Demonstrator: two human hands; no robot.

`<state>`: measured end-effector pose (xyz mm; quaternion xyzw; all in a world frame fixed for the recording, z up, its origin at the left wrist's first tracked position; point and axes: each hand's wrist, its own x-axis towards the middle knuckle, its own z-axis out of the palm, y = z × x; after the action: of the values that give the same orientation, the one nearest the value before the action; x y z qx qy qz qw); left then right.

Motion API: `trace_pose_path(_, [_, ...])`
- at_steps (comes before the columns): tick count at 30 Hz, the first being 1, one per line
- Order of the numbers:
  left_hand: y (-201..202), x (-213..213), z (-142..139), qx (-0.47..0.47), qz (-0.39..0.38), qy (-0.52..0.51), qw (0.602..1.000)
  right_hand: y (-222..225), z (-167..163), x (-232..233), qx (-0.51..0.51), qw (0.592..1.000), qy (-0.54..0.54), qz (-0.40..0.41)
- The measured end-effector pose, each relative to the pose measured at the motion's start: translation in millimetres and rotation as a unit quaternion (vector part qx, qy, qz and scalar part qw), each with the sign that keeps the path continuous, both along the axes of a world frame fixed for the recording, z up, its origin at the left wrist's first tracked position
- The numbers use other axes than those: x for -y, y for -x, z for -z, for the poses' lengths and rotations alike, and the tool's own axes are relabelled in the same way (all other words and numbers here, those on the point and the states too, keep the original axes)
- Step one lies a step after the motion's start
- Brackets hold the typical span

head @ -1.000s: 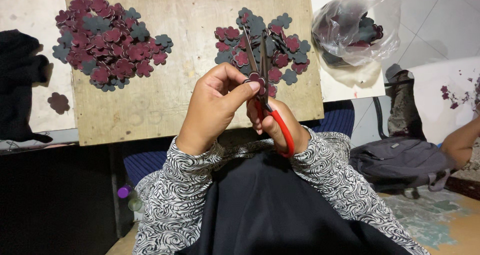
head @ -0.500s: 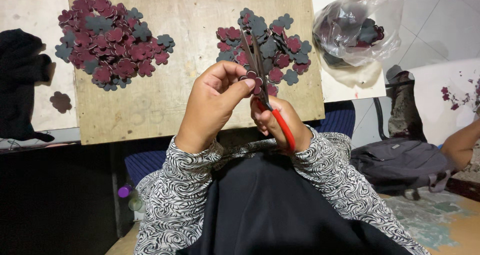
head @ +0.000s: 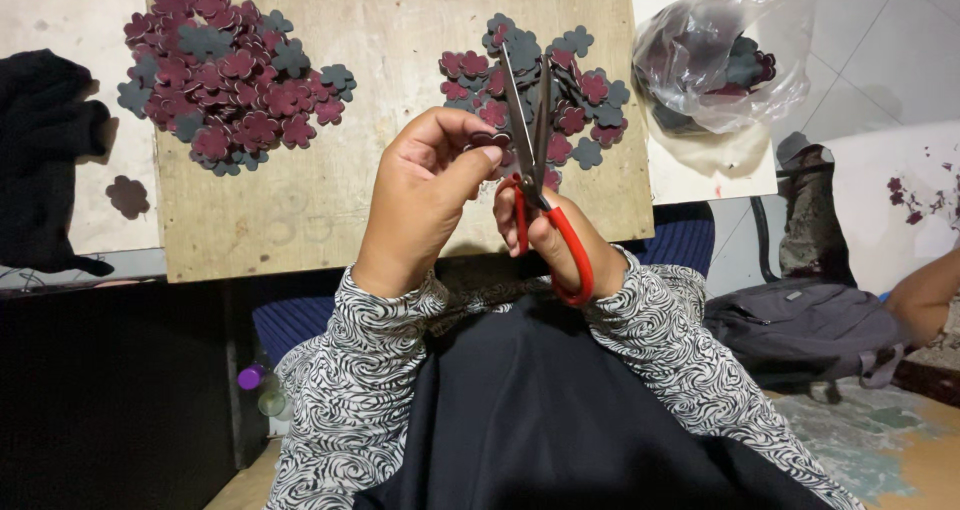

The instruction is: The person sits on the floor and uses red-handled scissors to trim the edges of small flower-shaped fabric pieces. They pick up each piece, rotate it, and make small cuts along the perimeter before placing it back on the wooden board.

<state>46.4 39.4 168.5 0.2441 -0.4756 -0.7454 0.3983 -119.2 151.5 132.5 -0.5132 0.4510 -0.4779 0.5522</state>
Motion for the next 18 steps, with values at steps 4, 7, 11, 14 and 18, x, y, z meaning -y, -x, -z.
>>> trace_pose_path(4, [-3.5,3.6,-3.1,0.011,-0.007,-0.005,1.000,1.6,2.3,1.2,-0.021,0.999,0.004,-0.025])
trace_pose_path(7, [-4.4,4.6,-4.5,-0.009,-0.007,-0.043,0.999,1.2,4.5,3.9,-0.016,0.999,0.005,-0.041])
trace_pose_path(11, [-3.3,4.6,-3.3,-0.029,-0.010,-0.052,0.998,1.6,5.5,4.5,-0.020,0.999,-0.002,-0.045])
trace_pose_path(14, [-2.9,3.9,-1.6,-0.021,-0.013,-0.018,1.000,2.2,5.5,3.4,-0.033,0.998,0.004,-0.046])
trace_pose_path(18, [-1.2,2.8,-1.2,-0.005,-0.016,-0.042,0.999,1.9,5.5,1.8,-0.020,0.999,0.002,-0.042])
